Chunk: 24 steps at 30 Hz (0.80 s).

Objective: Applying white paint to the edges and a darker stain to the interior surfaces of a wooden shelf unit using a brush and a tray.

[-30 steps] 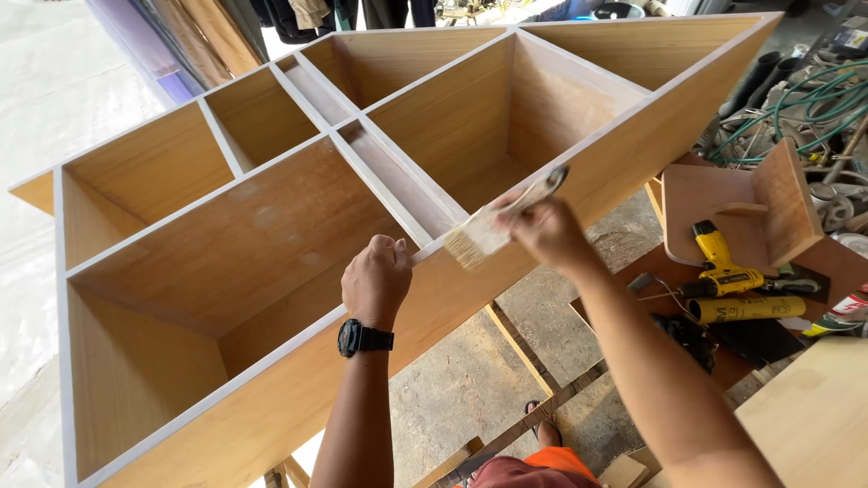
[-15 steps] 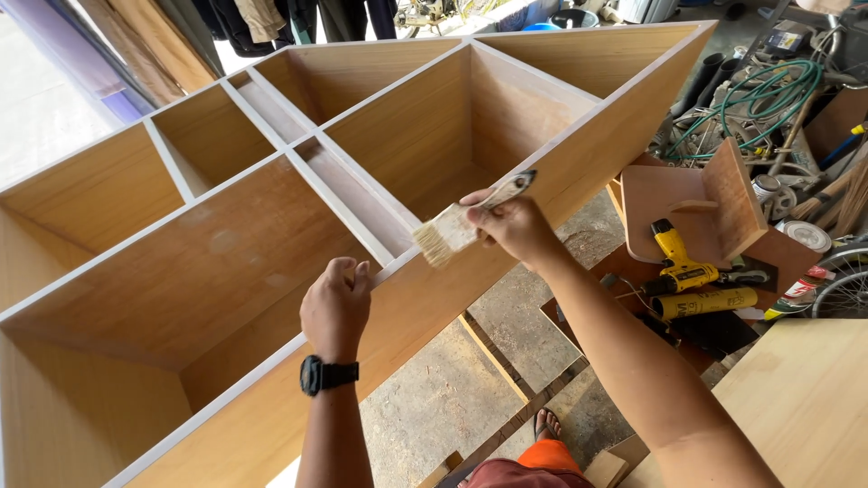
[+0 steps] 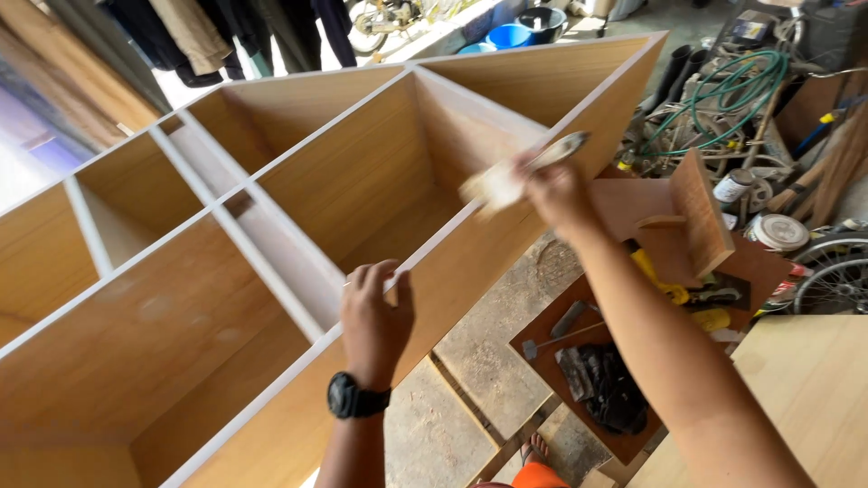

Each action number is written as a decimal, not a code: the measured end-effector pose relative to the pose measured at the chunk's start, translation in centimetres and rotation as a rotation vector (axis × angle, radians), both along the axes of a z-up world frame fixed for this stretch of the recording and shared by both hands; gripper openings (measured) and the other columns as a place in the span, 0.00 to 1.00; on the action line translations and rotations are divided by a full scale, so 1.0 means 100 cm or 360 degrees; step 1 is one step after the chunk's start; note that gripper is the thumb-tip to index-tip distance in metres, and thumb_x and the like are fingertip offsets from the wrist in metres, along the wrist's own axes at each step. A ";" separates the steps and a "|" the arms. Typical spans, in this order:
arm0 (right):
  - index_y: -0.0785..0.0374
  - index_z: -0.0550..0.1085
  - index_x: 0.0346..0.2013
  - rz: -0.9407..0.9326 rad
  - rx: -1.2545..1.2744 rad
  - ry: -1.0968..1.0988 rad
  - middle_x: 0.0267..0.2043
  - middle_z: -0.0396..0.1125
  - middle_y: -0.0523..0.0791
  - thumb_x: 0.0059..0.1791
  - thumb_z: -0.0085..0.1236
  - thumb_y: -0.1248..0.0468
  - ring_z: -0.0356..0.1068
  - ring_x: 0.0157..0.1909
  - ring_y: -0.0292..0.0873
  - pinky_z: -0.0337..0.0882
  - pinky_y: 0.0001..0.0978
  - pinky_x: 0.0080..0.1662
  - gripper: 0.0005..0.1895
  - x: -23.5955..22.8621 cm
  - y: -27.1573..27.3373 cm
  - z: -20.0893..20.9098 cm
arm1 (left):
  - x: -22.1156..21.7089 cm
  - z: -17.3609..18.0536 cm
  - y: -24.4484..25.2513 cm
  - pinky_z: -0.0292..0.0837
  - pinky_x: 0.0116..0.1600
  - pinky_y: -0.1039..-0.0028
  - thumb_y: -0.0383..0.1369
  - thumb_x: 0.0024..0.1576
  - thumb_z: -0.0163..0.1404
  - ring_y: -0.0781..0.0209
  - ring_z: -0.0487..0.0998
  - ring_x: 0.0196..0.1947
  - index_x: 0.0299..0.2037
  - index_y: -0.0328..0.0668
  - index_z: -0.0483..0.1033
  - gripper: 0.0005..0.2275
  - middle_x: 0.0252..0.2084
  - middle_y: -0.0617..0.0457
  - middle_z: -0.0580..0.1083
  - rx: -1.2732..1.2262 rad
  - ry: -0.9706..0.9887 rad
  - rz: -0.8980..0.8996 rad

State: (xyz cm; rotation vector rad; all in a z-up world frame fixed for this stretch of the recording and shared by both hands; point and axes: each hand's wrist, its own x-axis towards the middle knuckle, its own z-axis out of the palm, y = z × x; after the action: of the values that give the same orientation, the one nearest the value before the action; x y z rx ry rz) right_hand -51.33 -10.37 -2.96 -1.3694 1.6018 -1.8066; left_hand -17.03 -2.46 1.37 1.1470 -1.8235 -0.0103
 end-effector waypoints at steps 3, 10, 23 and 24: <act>0.69 0.83 0.39 0.0448 0.0342 -0.0191 0.30 0.77 0.47 0.53 0.70 0.58 0.77 0.29 0.40 0.82 0.32 0.31 0.14 0.010 0.020 0.059 | -0.065 -0.010 -0.035 0.78 0.50 0.58 0.36 0.62 0.60 0.45 0.82 0.49 0.54 0.44 0.81 0.12 0.46 0.50 0.78 0.0080 -0.0297 -0.0109; 0.61 0.79 0.48 -0.0587 0.0336 -0.0226 0.27 0.72 0.45 0.57 0.65 0.48 0.76 0.21 0.44 0.78 0.37 0.25 0.19 -0.296 -0.123 -0.006 | -0.143 -0.030 -0.094 0.76 0.60 0.52 0.41 0.62 0.58 0.40 0.81 0.58 0.65 0.45 0.73 0.22 0.55 0.45 0.79 0.0464 -0.0570 -0.0076; 0.51 0.82 0.43 -0.0957 0.0297 0.0055 0.37 0.80 0.39 0.56 0.66 0.54 0.78 0.31 0.39 0.76 0.35 0.34 0.06 -0.364 -0.176 0.011 | -0.145 -0.047 -0.102 0.78 0.41 0.59 0.46 0.65 0.52 0.49 0.82 0.39 0.72 0.62 0.70 0.24 0.45 0.59 0.81 0.0345 -0.0866 0.0109; 0.49 0.86 0.44 -0.1416 -0.0069 0.0225 0.41 0.84 0.39 0.52 0.72 0.60 0.83 0.38 0.42 0.80 0.39 0.39 0.06 -0.394 -0.191 -0.004 | -0.144 -0.050 -0.103 0.78 0.38 0.60 0.47 0.64 0.52 0.51 0.81 0.37 0.74 0.67 0.69 0.25 0.45 0.64 0.80 0.0327 -0.0896 0.0137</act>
State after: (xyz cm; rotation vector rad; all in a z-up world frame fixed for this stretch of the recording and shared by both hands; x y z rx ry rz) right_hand -90.77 -29.43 -3.33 -0.8431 2.5204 -2.2214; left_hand -31.46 -12.78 -3.60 1.4778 -2.3013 0.1977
